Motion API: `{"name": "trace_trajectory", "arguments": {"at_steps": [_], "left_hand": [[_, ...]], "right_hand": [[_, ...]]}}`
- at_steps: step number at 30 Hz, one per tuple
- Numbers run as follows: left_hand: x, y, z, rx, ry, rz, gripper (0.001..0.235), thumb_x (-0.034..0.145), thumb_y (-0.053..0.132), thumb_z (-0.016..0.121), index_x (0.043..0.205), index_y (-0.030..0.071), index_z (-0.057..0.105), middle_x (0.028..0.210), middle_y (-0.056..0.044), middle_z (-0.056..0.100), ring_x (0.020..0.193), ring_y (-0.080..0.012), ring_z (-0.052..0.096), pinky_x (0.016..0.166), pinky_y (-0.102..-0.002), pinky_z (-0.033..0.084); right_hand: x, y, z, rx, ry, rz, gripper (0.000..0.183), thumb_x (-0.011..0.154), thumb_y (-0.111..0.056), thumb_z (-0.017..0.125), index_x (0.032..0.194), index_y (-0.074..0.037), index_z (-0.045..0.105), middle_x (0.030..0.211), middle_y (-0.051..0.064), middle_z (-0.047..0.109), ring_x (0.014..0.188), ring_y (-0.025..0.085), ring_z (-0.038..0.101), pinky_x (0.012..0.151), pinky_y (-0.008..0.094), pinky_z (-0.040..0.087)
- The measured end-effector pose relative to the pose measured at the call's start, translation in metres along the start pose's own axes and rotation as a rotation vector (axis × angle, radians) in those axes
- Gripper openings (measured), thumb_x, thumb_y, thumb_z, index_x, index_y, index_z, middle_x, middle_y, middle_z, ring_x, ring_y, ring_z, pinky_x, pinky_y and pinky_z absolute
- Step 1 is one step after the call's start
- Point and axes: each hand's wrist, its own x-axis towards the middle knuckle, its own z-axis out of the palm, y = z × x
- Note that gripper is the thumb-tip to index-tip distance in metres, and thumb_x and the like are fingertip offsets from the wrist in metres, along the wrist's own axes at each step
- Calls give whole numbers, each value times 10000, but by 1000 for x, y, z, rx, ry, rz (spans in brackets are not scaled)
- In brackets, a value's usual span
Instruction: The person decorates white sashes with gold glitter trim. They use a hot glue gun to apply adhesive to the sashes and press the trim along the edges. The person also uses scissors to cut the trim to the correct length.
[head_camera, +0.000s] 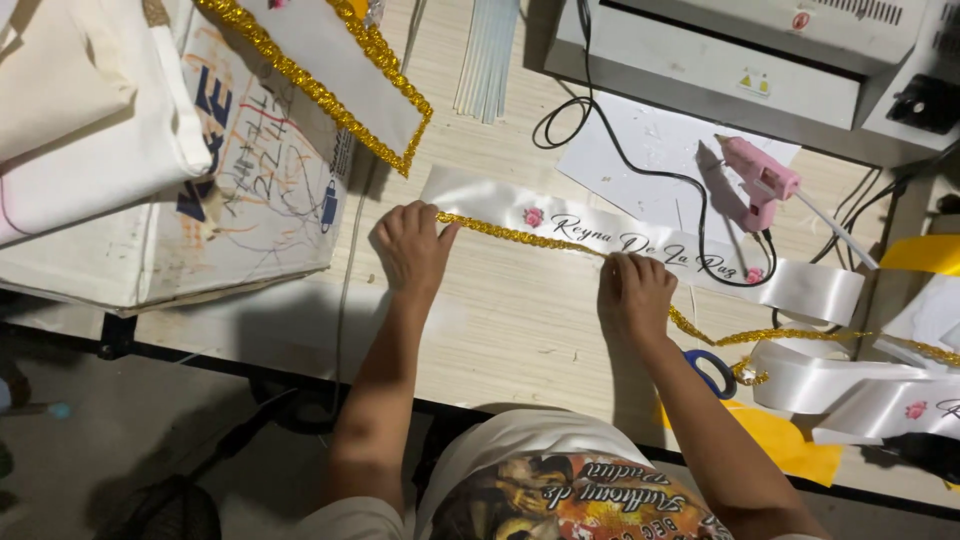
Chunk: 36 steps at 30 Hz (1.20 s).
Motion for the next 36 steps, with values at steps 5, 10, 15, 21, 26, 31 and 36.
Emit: {"name": "trace_trajectory", "arguments": {"at_steps": [5, 10, 15, 21, 26, 31, 36], "left_hand": [[5, -12, -10, 49, -64, -72, 539, 842, 477, 853, 1149, 70, 679, 1205, -85, 642, 1155, -281, 520, 989, -471, 365], [6, -26, -11, 23, -36, -186, 432, 839, 353, 845, 1152, 90, 704, 1200, -83, 625, 1168, -294, 522, 1012, -486, 368], [1, -38, 2, -187, 90, -347, 220, 877, 191, 828, 1061, 108, 738, 1157, -98, 606, 1140, -315, 541, 1013, -472, 427], [8, -57, 8, -274, 91, -448, 116, 872, 60, 762, 987, 60, 742, 1103, -141, 581, 1016, -311, 590, 880, -395, 513], [15, -29, -25, -146, -8, -149, 110, 1041, 96, 666, 1084, 64, 762, 926, -124, 697, 870, -268, 658, 765, -394, 532], [-2, 40, -24, -269, -202, -44, 166, 1027, 123, 646, 1164, 70, 725, 1007, -105, 723, 882, -250, 682, 757, -373, 557], [-12, 63, 17, -422, -1, -110, 140, 921, 145, 749, 1033, 62, 738, 946, -135, 728, 871, -311, 675, 740, -414, 546]], "right_hand": [[1, 5, 2, 101, -34, -9, 275, 908, -75, 735, 1180, -82, 695, 1140, 74, 650, 1144, 286, 558, 977, 469, 370], [13, -4, 4, 104, 27, -64, 252, 896, -68, 735, 1144, -81, 693, 1151, 83, 655, 1121, 286, 559, 951, 459, 385], [15, 0, 3, 186, 122, -130, 298, 890, 11, 703, 1170, -72, 646, 1121, 93, 688, 1034, 296, 628, 860, 445, 439], [12, 28, -9, 212, -98, 80, 314, 895, -14, 717, 1195, -65, 639, 977, 144, 699, 863, 354, 654, 769, 484, 513], [28, 5, -60, 523, -437, 276, 420, 913, -185, 746, 1281, -27, 617, 996, 148, 722, 828, 242, 701, 719, 378, 561], [24, -1, -38, 493, -461, 272, 222, 974, -116, 668, 1186, -53, 670, 1020, 134, 723, 762, 249, 694, 674, 356, 570], [36, -57, -33, 582, -508, 212, 214, 971, -5, 632, 1166, -69, 694, 950, 130, 730, 743, 278, 678, 665, 395, 546]]}}
